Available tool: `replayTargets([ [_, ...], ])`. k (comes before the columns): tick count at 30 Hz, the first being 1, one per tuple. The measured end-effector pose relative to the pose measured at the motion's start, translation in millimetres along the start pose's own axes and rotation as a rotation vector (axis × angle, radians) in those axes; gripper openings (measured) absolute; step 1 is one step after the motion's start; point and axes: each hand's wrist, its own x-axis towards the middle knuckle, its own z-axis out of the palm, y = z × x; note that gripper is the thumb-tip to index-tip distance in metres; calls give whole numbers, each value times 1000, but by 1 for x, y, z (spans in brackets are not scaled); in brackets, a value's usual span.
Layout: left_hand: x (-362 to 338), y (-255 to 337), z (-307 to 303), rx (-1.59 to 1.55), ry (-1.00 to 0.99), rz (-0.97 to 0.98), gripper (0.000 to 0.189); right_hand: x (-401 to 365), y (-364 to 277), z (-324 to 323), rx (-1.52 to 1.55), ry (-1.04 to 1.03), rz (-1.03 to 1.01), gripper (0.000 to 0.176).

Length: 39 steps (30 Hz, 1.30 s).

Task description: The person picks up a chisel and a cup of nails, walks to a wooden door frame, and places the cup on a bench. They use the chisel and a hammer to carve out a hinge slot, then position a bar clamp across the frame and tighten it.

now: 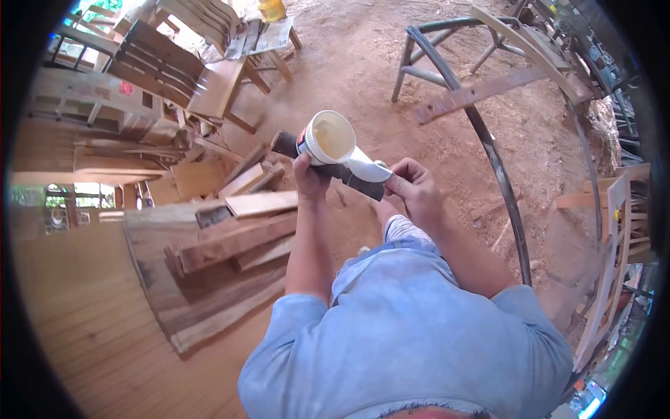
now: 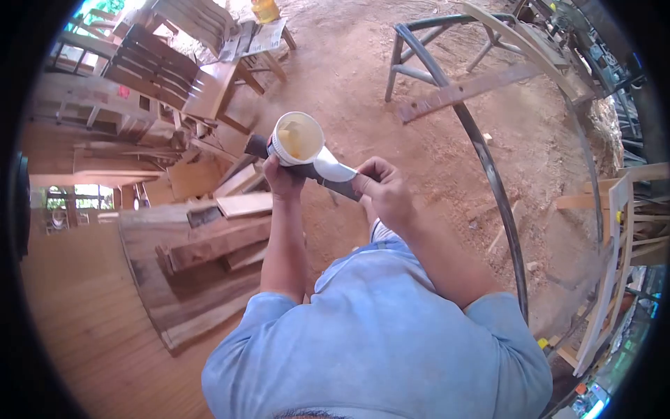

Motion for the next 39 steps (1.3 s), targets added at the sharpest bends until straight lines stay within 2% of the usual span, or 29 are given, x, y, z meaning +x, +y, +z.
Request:
replayTargets([
  [2,53,5,-9,6,-57,-30,69,57,-5,-13,101,-23,27,6],
  [4,104,12,-9,193,-33,75,71,118,-26,-24,112,-194,83,18],
  [5,128,18,-7,219,-25,42,71,144,-45,-22,132,-190,168,29],
  [6,147,24,-8,234,-18,43,71,167,-53,-20,145,-199,172,29],
  [8,196,32,-3,317,-84,34,66,223,-75,-19,316,-163,326,32],
  [9,217,36,4,332,-85,31,63,250,-84,-18,220,-310,358,28],
  [10,231,39,5,332,-90,37,63,265,-83,-18,217,-314,352,28],
  [12,273,44,5,317,-85,26,62,305,-79,-19,295,-275,509,30],
  [13,291,47,6,330,-101,4,63,320,-77,-19,379,-226,514,28],
  [14,315,47,3,324,-118,-13,63,340,-78,-19,386,-206,500,28],
  [16,359,46,-9,460,-75,-94,70,373,-75,-22,624,-183,375,27],
  [17,384,42,-22,527,-60,-103,67,392,-76,-25,570,-68,350,26],
  [18,406,36,-19,598,162,-116,47,406,-81,-23,591,-11,342,26],
  [20,455,27,-49,733,362,-180,25,439,-106,-24,131,282,83,27],
  [21,479,28,-51,760,290,-163,23,459,-101,-35,-54,317,-75,27],
  [22,501,27,-51,776,224,-141,23,472,-108,-43,-67,378,-101,27],
  [23,521,29,-50,813,134,-123,23,480,-115,-50,-396,426,-122,26],
  [24,539,35,-38,886,88,-166,21,483,-122,-47,-716,464,-116,25],
  [25,556,42,-28,982,-11,-196,22,488,-132,-45,-751,490,8,27],
  [26,579,40,-17,1065,-130,-205,23,498,-137,-49,-750,561,-5,27],
  [27,600,31,-13,1049,-201,-217,23,507,-136,-53,-920,506,6,27],
  [28,617,21,-13,1098,-404,-208,24,515,-137,-55,-1082,443,29,28],
  [30,651,5,-12,1297,-778,-234,31,525,-152,-49,-1074,467,46,29],
  [32,676,-5,-3,1409,-1001,-168,34,542,-162,-56,-1150,380,89,27],
  [36,737,-40,7,1411,-1147,-227,31,583,-170,-82,-1072,516,-16,27],
  [37,755,-52,11,1336,-1125,-326,29,595,-176,-90,-1059,537,-24,27],
  [38,769,-64,15,1264,-1100,-418,28,605,-182,-97,-927,618,-54,28],
  [39,788,-79,16,1242,-1117,-426,24,619,-188,-108,-794,693,-87,30],
])
